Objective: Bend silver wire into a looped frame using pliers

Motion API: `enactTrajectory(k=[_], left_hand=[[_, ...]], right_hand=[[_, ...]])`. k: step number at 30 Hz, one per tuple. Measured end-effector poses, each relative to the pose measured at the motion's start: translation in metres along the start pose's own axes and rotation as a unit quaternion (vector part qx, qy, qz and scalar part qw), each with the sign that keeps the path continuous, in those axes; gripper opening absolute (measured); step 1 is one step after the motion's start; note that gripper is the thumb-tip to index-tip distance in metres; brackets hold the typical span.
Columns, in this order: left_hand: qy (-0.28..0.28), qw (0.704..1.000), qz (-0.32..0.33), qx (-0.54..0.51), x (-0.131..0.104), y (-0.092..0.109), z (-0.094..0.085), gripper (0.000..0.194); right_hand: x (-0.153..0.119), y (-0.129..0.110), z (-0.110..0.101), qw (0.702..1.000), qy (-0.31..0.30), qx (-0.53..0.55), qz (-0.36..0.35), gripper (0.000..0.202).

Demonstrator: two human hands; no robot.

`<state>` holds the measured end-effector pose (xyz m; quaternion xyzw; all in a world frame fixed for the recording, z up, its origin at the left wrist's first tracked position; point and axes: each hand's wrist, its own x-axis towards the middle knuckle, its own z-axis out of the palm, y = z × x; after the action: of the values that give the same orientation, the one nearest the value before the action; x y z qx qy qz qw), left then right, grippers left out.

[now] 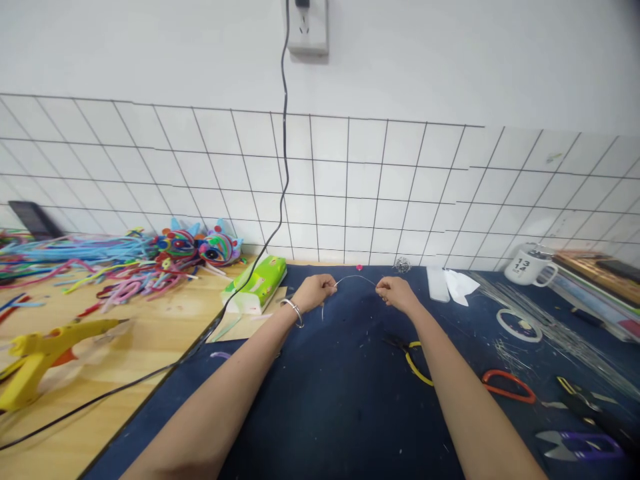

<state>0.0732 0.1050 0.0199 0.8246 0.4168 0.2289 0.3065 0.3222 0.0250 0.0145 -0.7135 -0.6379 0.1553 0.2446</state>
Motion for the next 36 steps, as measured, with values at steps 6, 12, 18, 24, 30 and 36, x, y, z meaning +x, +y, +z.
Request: enactTrajectory(k=[6,12,18,24,30,36], left_hand=[[0.002,1.000,0.004,0.001,0.001,-0.005,0.005,0.015],[0.008,1.000,0.002,0.004,0.002,-0.008,0.009,0.015],[0.011,1.000,0.009,-0.002,0.002,-0.008,0.005,0.016],[0.023,1.000,0.017,-0.009,0.002,-0.006,0.005,0.013],[0.024,0.999,0.020,-0.034,-0.001,0.000,0.001,0.011],[-0.007,0.995,0.012,-0.095,-0.001,0.004,-0.005,0.013]], right_hand=[[0.001,0.003,0.000,1.000,0.000,0.005,-0.007,0.014],[0.004,0.004,0.001,1.000,-0.007,0.002,-0.009,0.013],[0.002,0.000,0.000,1.000,0.005,-0.015,-0.024,0.013],[-0.001,-0.007,-0.004,0.999,0.012,-0.042,-0.029,0.013],[-0.002,-0.010,-0.009,0.997,0.012,-0.074,-0.035,0.014],[-0.005,-0.014,-0.028,0.992,0.003,-0.115,-0.045,0.019]])
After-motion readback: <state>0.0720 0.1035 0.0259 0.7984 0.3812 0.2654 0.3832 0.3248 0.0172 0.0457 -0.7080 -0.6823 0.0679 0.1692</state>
